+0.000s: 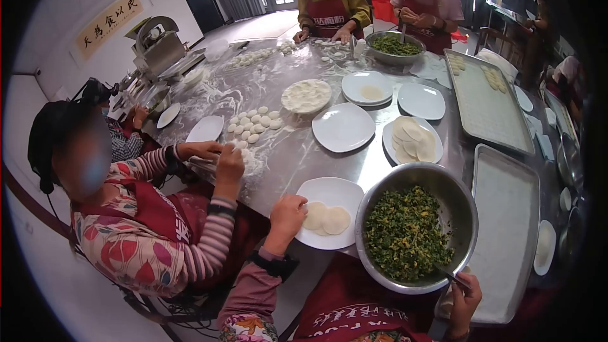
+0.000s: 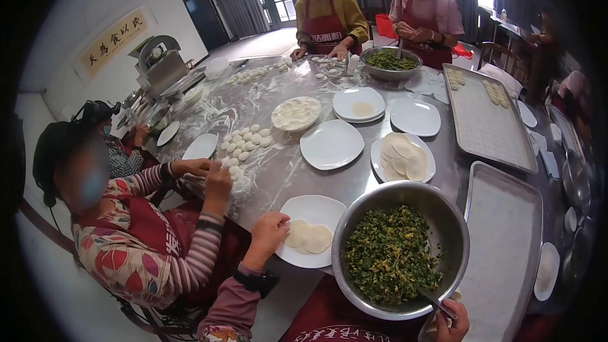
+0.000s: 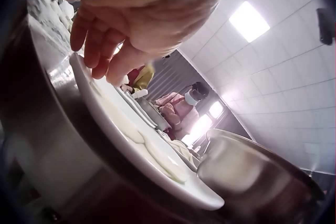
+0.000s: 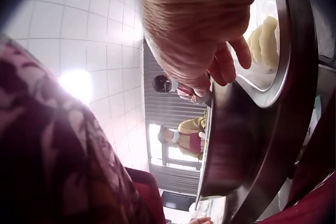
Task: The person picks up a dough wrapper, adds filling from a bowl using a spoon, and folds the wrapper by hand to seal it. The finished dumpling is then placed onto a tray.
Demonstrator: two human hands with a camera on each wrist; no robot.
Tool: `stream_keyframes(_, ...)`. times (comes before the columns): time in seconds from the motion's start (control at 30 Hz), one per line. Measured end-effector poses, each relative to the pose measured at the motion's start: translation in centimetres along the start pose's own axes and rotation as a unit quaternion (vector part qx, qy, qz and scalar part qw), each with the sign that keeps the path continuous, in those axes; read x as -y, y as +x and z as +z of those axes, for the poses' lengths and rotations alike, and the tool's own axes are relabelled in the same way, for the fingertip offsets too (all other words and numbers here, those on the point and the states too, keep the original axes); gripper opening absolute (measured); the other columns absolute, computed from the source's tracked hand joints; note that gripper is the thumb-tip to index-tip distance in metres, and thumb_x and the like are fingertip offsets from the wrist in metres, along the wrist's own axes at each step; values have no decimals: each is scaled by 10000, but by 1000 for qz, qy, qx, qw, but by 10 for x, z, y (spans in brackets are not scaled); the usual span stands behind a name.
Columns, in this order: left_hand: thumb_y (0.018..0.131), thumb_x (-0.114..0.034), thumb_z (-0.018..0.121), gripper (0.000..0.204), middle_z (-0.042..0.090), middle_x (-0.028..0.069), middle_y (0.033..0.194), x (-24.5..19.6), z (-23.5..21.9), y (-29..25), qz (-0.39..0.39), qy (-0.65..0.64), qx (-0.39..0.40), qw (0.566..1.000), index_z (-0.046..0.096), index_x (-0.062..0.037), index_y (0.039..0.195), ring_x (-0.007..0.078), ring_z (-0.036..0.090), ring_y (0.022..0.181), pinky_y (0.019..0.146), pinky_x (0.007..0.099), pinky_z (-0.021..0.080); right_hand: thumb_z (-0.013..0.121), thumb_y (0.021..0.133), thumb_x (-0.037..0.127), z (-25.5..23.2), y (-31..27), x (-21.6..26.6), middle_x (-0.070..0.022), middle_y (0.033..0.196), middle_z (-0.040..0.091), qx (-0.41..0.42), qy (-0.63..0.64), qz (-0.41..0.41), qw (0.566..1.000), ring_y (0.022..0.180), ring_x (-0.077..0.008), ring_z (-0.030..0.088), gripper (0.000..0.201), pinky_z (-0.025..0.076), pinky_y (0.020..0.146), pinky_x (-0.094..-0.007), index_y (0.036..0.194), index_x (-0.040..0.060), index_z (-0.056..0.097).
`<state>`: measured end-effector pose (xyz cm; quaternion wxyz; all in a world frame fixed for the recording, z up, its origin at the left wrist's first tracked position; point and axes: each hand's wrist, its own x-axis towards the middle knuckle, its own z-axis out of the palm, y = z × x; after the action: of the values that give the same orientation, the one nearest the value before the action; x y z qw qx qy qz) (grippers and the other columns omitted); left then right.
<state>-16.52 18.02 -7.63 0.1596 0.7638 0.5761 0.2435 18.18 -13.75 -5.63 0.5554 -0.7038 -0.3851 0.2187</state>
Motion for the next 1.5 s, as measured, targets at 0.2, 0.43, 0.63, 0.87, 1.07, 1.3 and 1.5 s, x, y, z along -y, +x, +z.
stream_keyframes(0.2,688,-132,693,202,635,86,853,-15,12,16,115,6,-10,993,682,-105,887,289,587,853,759,419,461,591,798,-68,5,-2,-1,-44,912,577,-23,19,-1,1000,848,-117,566,223,449,765,-234,1016,-18,586)
stream_keyframes(0.43,690,-145,679,147,634,101,853,-57,29,22,131,94,143,976,668,-117,833,309,587,867,729,427,443,607,786,-59,8,-2,0,-47,882,586,-18,20,5,1000,745,-116,575,235,471,668,-238,1018,-19,595)
stream_keyframes(0.63,668,-163,670,163,660,89,835,-55,31,36,83,75,209,971,671,-133,828,299,615,864,721,432,433,626,867,21,9,-7,15,-59,960,634,-9,39,7,999,729,-85,559,228,461,637,-221,1089,-30,616)
stream_keyframes(0.87,685,-180,675,108,647,86,784,-61,30,29,99,93,198,971,669,-138,785,292,617,817,707,432,450,603,873,9,6,-7,24,-55,933,637,12,-5,-10,1000,715,-91,560,201,459,640,-227,1072,-15,628)
stream_keyframes(1.07,697,-128,621,68,555,87,689,-69,21,-17,292,62,-16,954,586,-92,744,278,569,700,629,387,455,585,879,2,6,-9,17,-75,966,648,18,-23,-25,999,771,-120,589,210,478,683,-250,1085,-28,616)
stream_keyframes(1.3,721,-90,594,67,546,88,688,-65,28,-45,320,-19,-32,947,588,-81,788,273,561,698,632,388,449,578,876,2,8,-9,16,-95,1000,651,29,-90,-99,991,843,-138,603,226,480,750,-255,1095,-51,601)
stream_keyframes(1.5,726,-78,614,139,624,88,810,-57,35,-26,289,-128,-30,948,664,-79,855,283,589,764,696,378,473,577,874,3,4,-7,5,-107,1043,647,22,-105,-77,991,891,-147,606,233,481,780,-271,1100,-52,600)
